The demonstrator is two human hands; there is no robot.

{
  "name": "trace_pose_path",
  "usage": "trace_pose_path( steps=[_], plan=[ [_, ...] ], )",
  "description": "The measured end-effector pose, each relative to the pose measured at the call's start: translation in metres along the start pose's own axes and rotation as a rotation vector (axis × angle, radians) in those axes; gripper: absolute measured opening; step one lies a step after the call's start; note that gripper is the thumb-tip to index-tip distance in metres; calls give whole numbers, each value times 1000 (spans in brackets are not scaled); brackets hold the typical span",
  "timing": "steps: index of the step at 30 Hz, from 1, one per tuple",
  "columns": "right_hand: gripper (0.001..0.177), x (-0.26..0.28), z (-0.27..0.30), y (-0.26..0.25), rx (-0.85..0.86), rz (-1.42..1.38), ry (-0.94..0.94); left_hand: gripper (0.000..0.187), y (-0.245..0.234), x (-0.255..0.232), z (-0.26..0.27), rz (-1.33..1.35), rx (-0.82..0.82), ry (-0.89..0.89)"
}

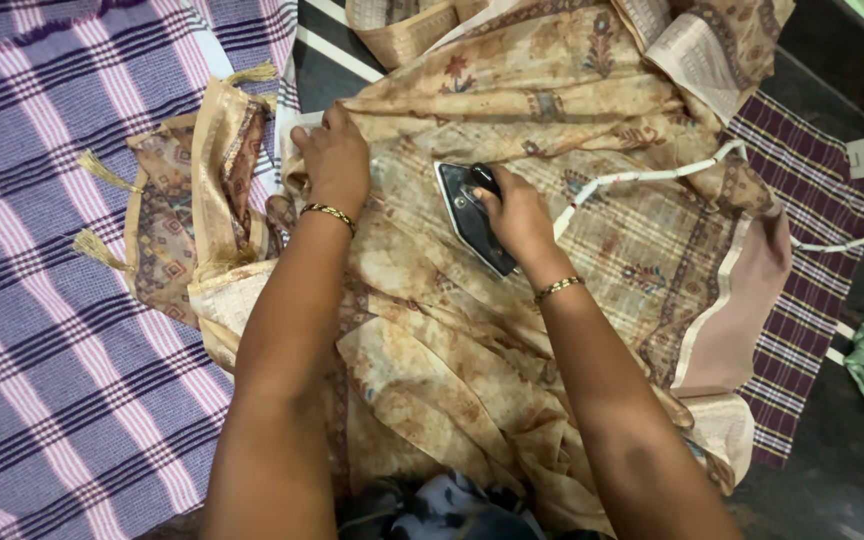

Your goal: The person irons a large patterned cloth on a plaid-covered ironing board. They repeatedly smooth the fabric with their hands and pass a hot iron over it, frequently repositioning the cloth to cover different areas.

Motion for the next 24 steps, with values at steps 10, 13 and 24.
trace_pose_path(
  steps=[10,13,24],
  plan=[
    [42,39,-45,32,131,22,-222,58,-7,16,15,61,13,30],
    [42,47,-51,43,170,91,-298,59,-13,16,15,57,45,44],
    [42,31,-47,38,-64,66,-103,57,-14,17,31,47,23,44]
  ],
)
Point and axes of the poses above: each hand's wrist, its own z-axis away from the middle knuckle, its own y-axis out of the palm, x = y × z, the point moved 3 cm from there along -z, towards the middle knuckle, and after that the axes turned 9 degrees about -z, right-handed, at the moved point
